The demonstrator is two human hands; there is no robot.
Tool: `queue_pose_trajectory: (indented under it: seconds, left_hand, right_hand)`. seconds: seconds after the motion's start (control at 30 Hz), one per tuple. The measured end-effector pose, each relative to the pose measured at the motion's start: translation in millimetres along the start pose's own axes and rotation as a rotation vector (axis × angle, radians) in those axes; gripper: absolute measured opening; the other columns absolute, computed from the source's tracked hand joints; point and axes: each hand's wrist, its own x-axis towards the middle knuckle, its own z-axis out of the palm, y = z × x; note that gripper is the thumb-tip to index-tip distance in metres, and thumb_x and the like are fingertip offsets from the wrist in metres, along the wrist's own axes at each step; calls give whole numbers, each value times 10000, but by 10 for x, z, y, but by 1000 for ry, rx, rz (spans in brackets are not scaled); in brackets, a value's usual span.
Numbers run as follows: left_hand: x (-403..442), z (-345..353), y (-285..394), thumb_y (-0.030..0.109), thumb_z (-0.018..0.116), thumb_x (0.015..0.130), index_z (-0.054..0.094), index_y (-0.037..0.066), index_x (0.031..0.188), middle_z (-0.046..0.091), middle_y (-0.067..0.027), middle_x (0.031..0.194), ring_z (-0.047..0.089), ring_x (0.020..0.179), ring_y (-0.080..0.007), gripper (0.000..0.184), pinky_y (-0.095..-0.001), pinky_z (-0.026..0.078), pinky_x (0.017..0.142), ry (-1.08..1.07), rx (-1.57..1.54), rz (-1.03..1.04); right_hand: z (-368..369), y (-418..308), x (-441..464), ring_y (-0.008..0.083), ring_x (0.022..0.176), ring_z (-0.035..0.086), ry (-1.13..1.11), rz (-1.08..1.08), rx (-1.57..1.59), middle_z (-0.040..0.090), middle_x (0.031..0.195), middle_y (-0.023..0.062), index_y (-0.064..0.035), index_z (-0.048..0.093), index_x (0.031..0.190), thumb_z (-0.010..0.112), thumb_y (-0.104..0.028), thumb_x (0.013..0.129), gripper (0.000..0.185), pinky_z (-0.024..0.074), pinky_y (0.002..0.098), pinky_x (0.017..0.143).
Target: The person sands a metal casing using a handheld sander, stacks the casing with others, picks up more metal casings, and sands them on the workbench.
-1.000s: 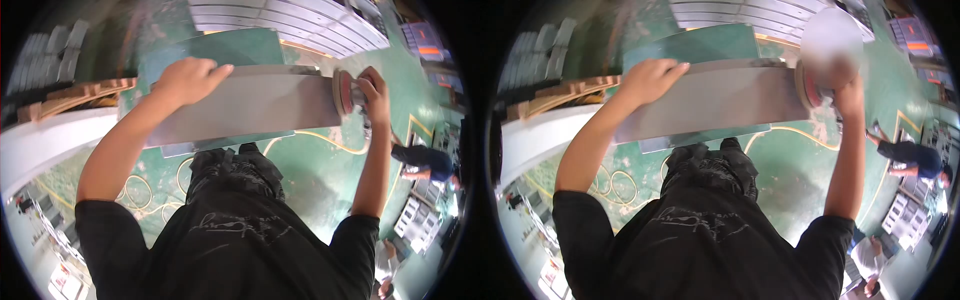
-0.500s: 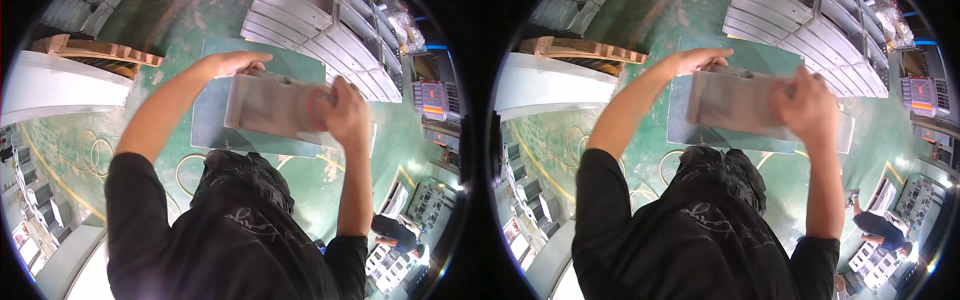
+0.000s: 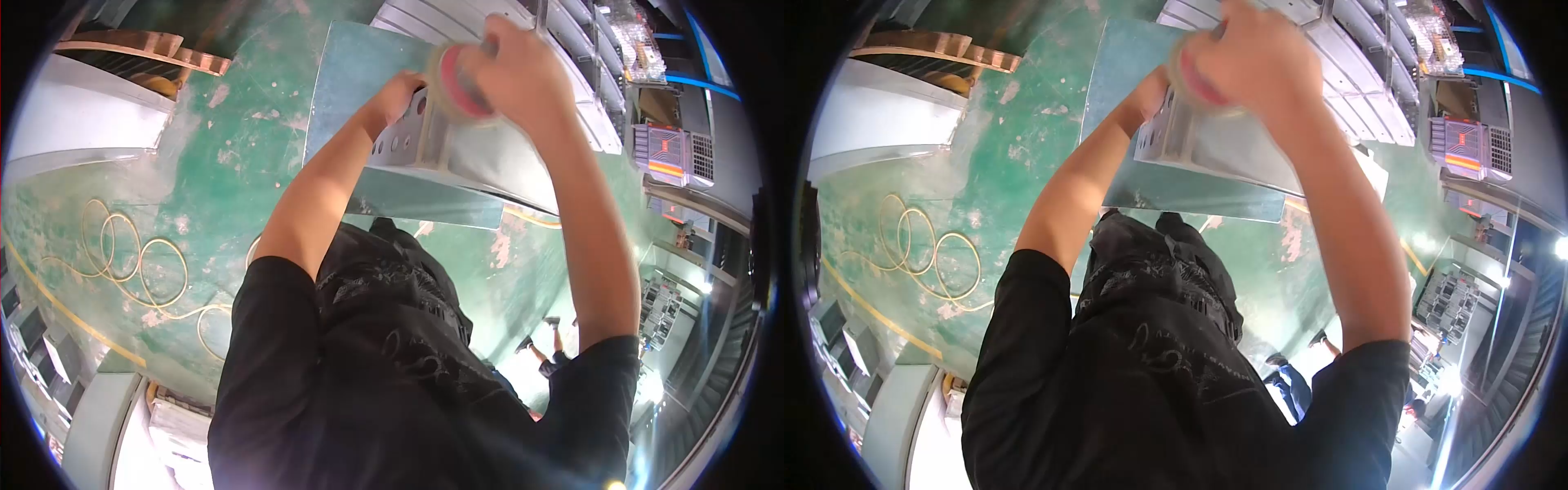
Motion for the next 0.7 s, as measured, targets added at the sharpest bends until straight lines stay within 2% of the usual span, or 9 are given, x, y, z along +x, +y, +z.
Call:
queue_pose_trajectory:
  seconds: [0.07, 0.13, 0.23, 0.33, 0.37, 0.5, 0.57, 0.67, 0.7]
  left_hand:
    - [18, -9, 155, 276, 527, 983, 666, 58, 989, 659, -28, 942, 575, 882, -146, 258, -346, 446, 785, -54, 89, 71]
    - [-159, 108, 329, 323, 535, 993, 628, 56, 1151, 656, -59, 1103, 578, 1041, -158, 324, -369, 449, 917, -107, 201, 135]
    - [-296, 145, 403, 365, 524, 1013, 578, 54, 1330, 644, -94, 1281, 584, 1201, -176, 447, -394, 458, 1051, -139, 293, 120]
    - [-168, 95, 317, 340, 467, 1041, 542, 52, 1378, 623, -111, 1322, 598, 1200, -207, 450, -404, 483, 1047, -21, 229, -15]
    - [-137, 116, 329, 338, 461, 1043, 540, 51, 1381, 622, -114, 1324, 600, 1200, -213, 450, -408, 486, 1045, -19, 199, -36]
    - [-293, 183, 544, 330, 440, 1050, 530, 48, 1390, 618, -125, 1331, 606, 1201, -241, 451, -420, 496, 1038, -107, -73, -151]
    - [-323, 231, 629, 327, 429, 1054, 526, 46, 1395, 617, -131, 1335, 609, 1201, -255, 452, -426, 502, 1034, -166, -224, -250]
    - [-327, 281, 747, 321, 412, 1060, 518, 44, 1403, 614, -140, 1341, 613, 1201, -276, 453, -436, 509, 1029, -262, -434, -390]
    - [-340, 286, 776, 319, 407, 1062, 516, 43, 1405, 613, -142, 1342, 615, 1201, -282, 454, -439, 512, 1027, -283, -485, -427]
  right_hand:
    - [29, -250, -370, 396, 843, 668, 5, -109, -63, 662, 883, 178, -76, 627, 939, 634, -345, 800, 303, 532, 486, 733]
    - [49, -383, -567, 397, 861, 675, -28, -158, -84, 691, 893, 185, -68, 628, 946, 617, -387, 813, 346, 533, 483, 750]
    - [43, -133, -103, 394, 858, 682, 7, -117, -98, 693, 900, 180, -78, 644, 962, 607, -404, 823, 356, 529, 502, 737]
    - [-70, -68, 231, 391, 874, 690, -126, 54, -18, 698, 905, 196, -85, 664, 1000, 578, -399, 840, 362, 540, 509, 761]
    - [-69, -30, 172, 394, 874, 691, -100, 21, -46, 695, 923, 207, -83, 668, 1010, 572, -399, 844, 369, 545, 506, 765]
    - [3, -438, -540, 416, 863, 693, -72, -72, -61, 672, 1010, 254, -85, 687, 1037, 568, -372, 842, 367, 570, 495, 778]
    - [16, -480, -756, 402, 986, 694, -114, -176, -9, 636, 1092, 265, -76, 683, 1109, 607, -337, 843, 380, 574, 467, 818]
    - [-114, -352, -853, 404, 934, 704, -253, -79, 114, 628, 1081, 275, -78, 679, 1119, 597, -322, 857, 367, 582, 459, 785]
    - [-116, -233, -893, 403, 890, 699, -173, -27, 111, 635, 1051, 258, -99, 685, 1084, 609, -314, 839, 336, 577, 477, 762]
